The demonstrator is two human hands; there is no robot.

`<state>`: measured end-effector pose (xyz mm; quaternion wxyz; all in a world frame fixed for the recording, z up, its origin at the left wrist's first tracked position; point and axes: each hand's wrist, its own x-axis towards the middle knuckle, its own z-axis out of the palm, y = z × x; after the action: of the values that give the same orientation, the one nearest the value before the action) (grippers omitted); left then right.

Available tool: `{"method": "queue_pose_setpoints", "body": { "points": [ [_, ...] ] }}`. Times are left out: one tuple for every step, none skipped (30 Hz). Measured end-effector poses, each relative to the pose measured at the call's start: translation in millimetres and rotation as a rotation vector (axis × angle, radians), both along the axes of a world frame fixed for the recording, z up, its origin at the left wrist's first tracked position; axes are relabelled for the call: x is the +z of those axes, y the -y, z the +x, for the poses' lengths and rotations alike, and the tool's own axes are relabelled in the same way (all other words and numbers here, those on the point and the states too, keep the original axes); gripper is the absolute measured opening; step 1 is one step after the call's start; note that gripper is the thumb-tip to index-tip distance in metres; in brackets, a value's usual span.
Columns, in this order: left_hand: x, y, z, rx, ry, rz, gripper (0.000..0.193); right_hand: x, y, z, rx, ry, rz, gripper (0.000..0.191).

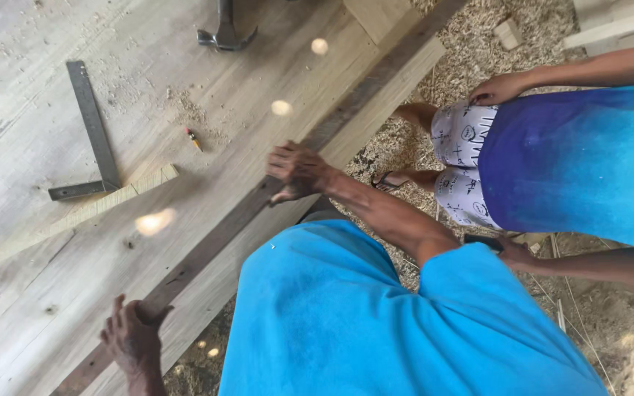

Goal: The person measures and marks a wooden plank using a square and pencil, then uses a handheld router to cut a groove along the marked line. They later use a hammer to tap a wooden strip into place along the groove.

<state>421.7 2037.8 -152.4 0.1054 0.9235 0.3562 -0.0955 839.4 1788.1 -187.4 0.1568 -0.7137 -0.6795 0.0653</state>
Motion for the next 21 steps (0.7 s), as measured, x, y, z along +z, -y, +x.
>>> {"method": "queue_pose_setpoints", "body": {
  "points": [
    [3,-5,-3,0.03,-0.01,0.018,0.062,-8,-13,-10,-0.013,-0.018,0.014,0.07],
    [9,-12,-8,0.066,-0.023,0.037,0.057,-13,-26,-21,-0.021,-0.024,0.023,0.069],
    [16,-19,-11,0.108,-0.039,0.057,0.053,-17,-42,-34,-0.025,-0.033,0.033,0.068],
    [26,-24,-10,0.107,-0.103,0.074,0.068,-19,-58,-48,0.035,-0.048,-0.001,0.067],
    [31,-31,-9,0.103,-0.158,0.093,0.085,-20,-76,-58,0.091,-0.053,-0.031,0.067],
    [37,-35,-5,0.101,-0.203,0.115,0.102,-19,-93,-69,0.12,-0.023,0.058,0.066],
    [43,-35,5,0.066,-0.157,0.099,0.103,-16,-107,-82,0.145,0.001,0.144,0.067],
    [47,-33,16,0.023,-0.129,0.079,0.103,-13,-120,-92,0.122,-0.049,0.159,0.064],
    [52,-29,28,-0.021,-0.107,0.057,0.103,-7,-130,-103,0.095,-0.106,0.172,0.061],
    [53,-22,42,-0.052,-0.073,0.024,0.106,-3,-136,-110,0.072,-0.156,0.186,0.059],
    [52,-13,59,-0.078,-0.029,-0.008,0.11,-2,-139,-116,0.069,-0.166,0.189,0.053],
    [52,-4,74,-0.11,0.007,-0.02,0.109,1,-138,-119,0.071,-0.17,0.195,0.047],
    [52,3,86,-0.144,0.04,-0.033,0.108,3,-133,-122,0.07,-0.174,0.199,0.044],
    [53,10,96,-0.16,0.082,-0.047,0.102,6,-125,-121,0.059,-0.227,0.206,0.039],
    [53,15,103,-0.168,0.114,-0.065,0.097,8,-112,-120,0.051,-0.289,0.208,0.035],
    [53,18,108,-0.175,0.155,-0.076,0.092,10,-99,-116,0.048,-0.344,0.215,0.03],
    [54,20,111,-0.155,0.16,-0.065,0.084,11,-81,-114,-0.016,-0.393,0.167,0.027],
    [54,21,112,-0.14,0.17,-0.051,0.077,11,-64,-109,-0.084,-0.434,0.123,0.024],
    [53,20,112,-0.137,0.185,-0.033,0.07,11,-47,-102,-0.16,-0.429,0.092,0.021],
    [51,20,110,-0.145,0.207,-0.043,0.069,11,-28,-99,-0.241,-0.432,0.059,0.018],
    [48,20,107,-0.146,0.216,-0.057,0.067,9,-11,-92,-0.227,-0.243,0.181,0.009]
  ]
}}
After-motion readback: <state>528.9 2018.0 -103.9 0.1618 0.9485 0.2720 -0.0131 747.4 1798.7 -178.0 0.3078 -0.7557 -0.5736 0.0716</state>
